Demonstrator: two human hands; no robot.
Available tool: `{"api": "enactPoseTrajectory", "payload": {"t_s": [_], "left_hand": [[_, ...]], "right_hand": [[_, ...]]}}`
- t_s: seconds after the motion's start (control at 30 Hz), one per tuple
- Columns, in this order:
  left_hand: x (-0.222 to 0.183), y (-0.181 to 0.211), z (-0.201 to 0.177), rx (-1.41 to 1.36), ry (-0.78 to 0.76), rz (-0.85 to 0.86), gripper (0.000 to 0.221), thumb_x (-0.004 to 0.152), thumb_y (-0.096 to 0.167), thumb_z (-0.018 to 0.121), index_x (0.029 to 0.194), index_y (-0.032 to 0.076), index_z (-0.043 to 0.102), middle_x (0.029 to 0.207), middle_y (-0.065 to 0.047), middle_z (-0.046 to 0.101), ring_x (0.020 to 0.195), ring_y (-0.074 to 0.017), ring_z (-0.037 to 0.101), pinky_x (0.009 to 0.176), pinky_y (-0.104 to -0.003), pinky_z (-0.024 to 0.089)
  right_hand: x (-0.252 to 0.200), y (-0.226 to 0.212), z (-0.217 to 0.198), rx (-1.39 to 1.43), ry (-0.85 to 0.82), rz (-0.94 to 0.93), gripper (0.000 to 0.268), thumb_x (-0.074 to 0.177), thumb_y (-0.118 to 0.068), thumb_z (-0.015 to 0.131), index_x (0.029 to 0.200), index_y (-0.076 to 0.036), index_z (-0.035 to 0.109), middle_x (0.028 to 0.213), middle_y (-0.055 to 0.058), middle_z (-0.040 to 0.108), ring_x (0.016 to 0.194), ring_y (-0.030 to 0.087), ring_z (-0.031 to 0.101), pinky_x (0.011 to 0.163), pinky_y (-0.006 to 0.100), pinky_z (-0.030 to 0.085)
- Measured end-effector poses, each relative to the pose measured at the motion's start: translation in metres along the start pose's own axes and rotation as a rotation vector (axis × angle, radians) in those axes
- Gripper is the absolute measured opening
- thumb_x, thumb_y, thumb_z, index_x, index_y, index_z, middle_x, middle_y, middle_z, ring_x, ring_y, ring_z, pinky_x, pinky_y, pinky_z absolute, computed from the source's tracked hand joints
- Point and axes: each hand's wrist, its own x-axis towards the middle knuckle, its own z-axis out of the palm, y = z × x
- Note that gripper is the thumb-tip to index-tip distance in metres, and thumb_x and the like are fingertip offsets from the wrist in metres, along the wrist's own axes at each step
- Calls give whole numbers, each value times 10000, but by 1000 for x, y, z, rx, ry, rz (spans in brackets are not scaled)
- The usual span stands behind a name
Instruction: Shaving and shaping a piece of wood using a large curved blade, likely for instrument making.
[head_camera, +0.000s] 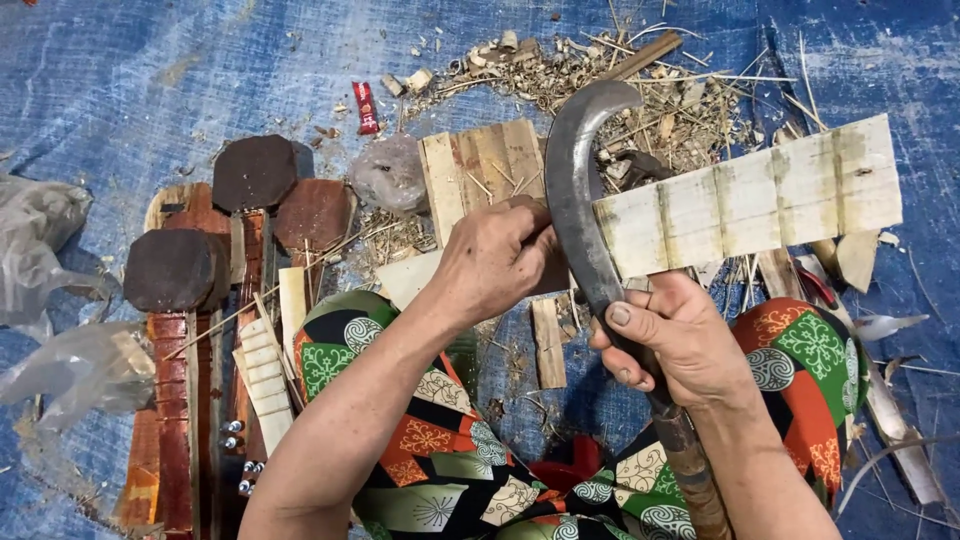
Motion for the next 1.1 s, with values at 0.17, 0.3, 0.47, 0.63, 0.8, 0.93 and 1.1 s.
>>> {"api": "enactPoseTrajectory", "payload": {"t_s": [0.17,0.3,0.47,0.63,0.8,0.93,1.1], "left_hand": [[-1,14,-10,-27,8,7,215,960,264,642,832,92,663,765,-165,657,820,-453,695,683,-523,563],[-3,18,-11,-46,-9,2,241,980,286,615,839,95,658,776,-167,652,824,-464,693,682,-521,564],[-6,13,-6,-31,-8,-1,221,989,266,594,868,91,655,784,-177,648,833,-465,686,684,-532,558],[-6,11,-2,-41,28,1,200,965,237,609,830,99,661,755,-154,650,804,-433,702,665,-479,569],[-6,18,-2,-37,83,-37,170,944,265,639,851,133,690,756,-114,672,803,-375,722,667,-444,581],[-6,15,2,-46,122,-41,165,929,243,646,825,125,695,717,-126,660,762,-385,720,620,-425,573],[-5,20,2,-51,149,-33,169,927,244,651,809,134,703,690,-118,657,728,-373,721,595,-405,573]], "right_hand": [[-2,-8,12,-14,29,11,153,910,28,629,1039,100,670,653,278,655,311,202,545,191,258,406],[-3,-4,11,-8,40,3,93,927,23,630,922,107,668,673,284,654,322,200,554,198,260,415],[-5,-1,8,-23,43,-1,121,933,25,635,847,106,664,670,283,642,326,199,550,200,260,412],[-6,-7,12,-20,41,-7,157,932,28,640,800,111,659,664,288,635,321,205,545,199,266,411],[-6,-11,16,-22,58,-17,139,923,32,652,804,102,641,659,283,636,313,208,537,197,268,407],[-3,-4,9,-19,53,-25,84,919,41,638,947,120,650,646,282,620,304,210,527,194,267,406],[-2,2,0,-23,43,-38,189,913,50,627,1085,127,634,633,275,613,293,221,533,188,267,410]]}}
